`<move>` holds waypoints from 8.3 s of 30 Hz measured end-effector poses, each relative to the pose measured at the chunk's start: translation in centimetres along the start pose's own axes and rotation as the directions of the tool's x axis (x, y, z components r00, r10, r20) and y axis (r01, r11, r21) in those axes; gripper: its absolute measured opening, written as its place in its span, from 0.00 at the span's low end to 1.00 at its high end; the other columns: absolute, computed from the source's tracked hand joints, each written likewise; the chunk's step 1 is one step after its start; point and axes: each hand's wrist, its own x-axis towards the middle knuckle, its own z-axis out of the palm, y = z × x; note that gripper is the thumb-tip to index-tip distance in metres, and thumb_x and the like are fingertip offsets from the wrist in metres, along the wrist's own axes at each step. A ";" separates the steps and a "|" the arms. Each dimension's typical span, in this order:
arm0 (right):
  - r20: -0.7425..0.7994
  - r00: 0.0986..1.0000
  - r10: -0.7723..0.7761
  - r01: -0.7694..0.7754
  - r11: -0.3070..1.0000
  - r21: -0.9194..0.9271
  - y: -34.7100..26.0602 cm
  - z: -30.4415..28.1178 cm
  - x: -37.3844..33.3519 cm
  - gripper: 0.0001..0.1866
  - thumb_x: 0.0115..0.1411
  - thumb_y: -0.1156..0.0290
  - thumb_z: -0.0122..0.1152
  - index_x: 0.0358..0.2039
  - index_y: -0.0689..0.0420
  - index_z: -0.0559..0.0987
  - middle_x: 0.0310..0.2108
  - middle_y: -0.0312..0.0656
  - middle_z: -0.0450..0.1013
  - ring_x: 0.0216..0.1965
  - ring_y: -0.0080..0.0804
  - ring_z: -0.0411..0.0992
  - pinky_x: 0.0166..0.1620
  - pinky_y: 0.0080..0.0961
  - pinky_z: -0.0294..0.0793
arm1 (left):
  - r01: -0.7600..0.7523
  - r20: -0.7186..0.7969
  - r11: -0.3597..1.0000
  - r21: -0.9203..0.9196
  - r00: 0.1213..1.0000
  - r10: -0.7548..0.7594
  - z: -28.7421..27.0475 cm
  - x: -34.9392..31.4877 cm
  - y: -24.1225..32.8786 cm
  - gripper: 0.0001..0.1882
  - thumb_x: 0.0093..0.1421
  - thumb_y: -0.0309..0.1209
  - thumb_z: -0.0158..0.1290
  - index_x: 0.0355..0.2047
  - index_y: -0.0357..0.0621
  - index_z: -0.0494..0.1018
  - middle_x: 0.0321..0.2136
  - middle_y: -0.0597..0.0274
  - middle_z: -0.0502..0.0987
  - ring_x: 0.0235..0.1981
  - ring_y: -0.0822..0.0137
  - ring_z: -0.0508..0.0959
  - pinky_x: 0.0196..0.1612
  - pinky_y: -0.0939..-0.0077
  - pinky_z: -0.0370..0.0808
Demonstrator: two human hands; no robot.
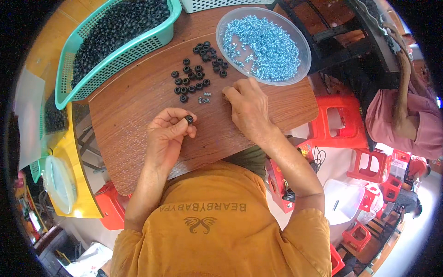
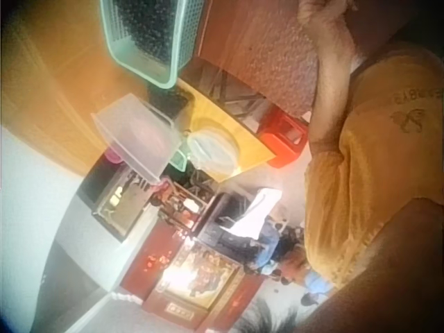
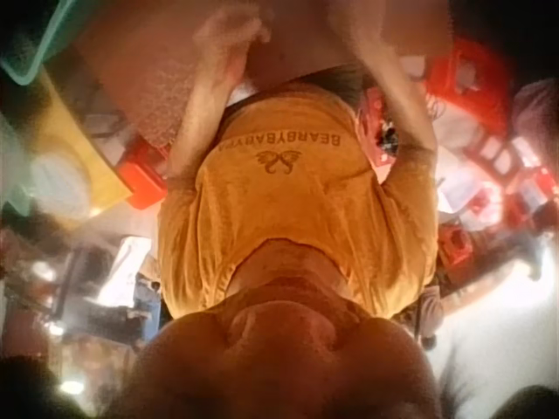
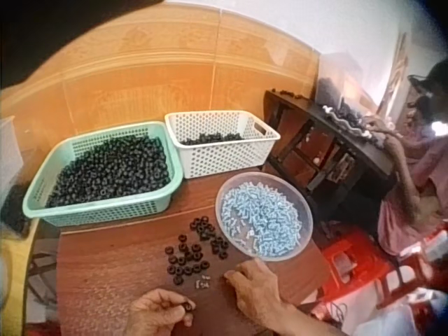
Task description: The person repeatedly picks small black plastic rings and silver metal screws from containers on a wooden table. They insert each screw into a ring and place the assembled unit on the table, continuing this one-at-a-time assembly throughout the clip.
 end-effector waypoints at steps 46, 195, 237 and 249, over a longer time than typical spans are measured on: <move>0.262 0.893 0.367 -0.397 0.367 0.841 -6.7 -2.3 0.5 0.06 0.48 0.86 0.59 0.29 0.66 0.77 0.29 0.39 0.71 0.29 0.24 0.73 0.33 0.17 0.72 | -0.167 -0.034 0.981 0.094 0.985 0.171 2.6 -1.3 0.4 0.08 0.51 0.18 0.56 0.32 0.33 0.71 0.29 0.56 0.76 0.26 0.71 0.76 0.32 0.79 0.76; -0.365 0.930 -0.036 0.194 0.893 0.407 -5.3 0.5 0.4 0.15 0.36 0.80 0.63 0.28 0.65 0.73 0.24 0.46 0.67 0.23 0.40 0.66 0.24 0.32 0.66 | -0.113 -0.093 0.970 0.215 0.986 0.136 4.7 -1.4 1.7 0.17 0.50 0.14 0.53 0.42 0.32 0.68 0.29 0.57 0.77 0.32 0.72 0.76 0.37 0.81 0.73; 0.345 0.883 -0.318 0.160 0.896 0.414 -4.3 -3.9 -7.2 0.14 0.36 0.76 0.57 0.28 0.59 0.72 0.25 0.42 0.64 0.26 0.39 0.63 0.29 0.32 0.66 | -0.219 -0.067 0.758 0.615 0.943 0.327 1.4 1.1 4.2 0.13 0.53 0.16 0.50 0.40 0.35 0.71 0.34 0.55 0.77 0.36 0.71 0.75 0.43 0.80 0.70; 0.631 0.775 -0.040 -0.041 0.993 0.113 -2.0 2.7 -14.7 0.17 0.49 0.74 0.47 0.40 0.63 0.74 0.47 0.53 0.66 0.51 0.48 0.62 0.53 0.35 0.64 | -0.298 0.200 0.123 0.947 0.843 0.499 2.0 9.6 5.4 0.10 0.48 0.22 0.54 0.33 0.41 0.76 0.29 0.59 0.79 0.31 0.66 0.78 0.37 0.73 0.72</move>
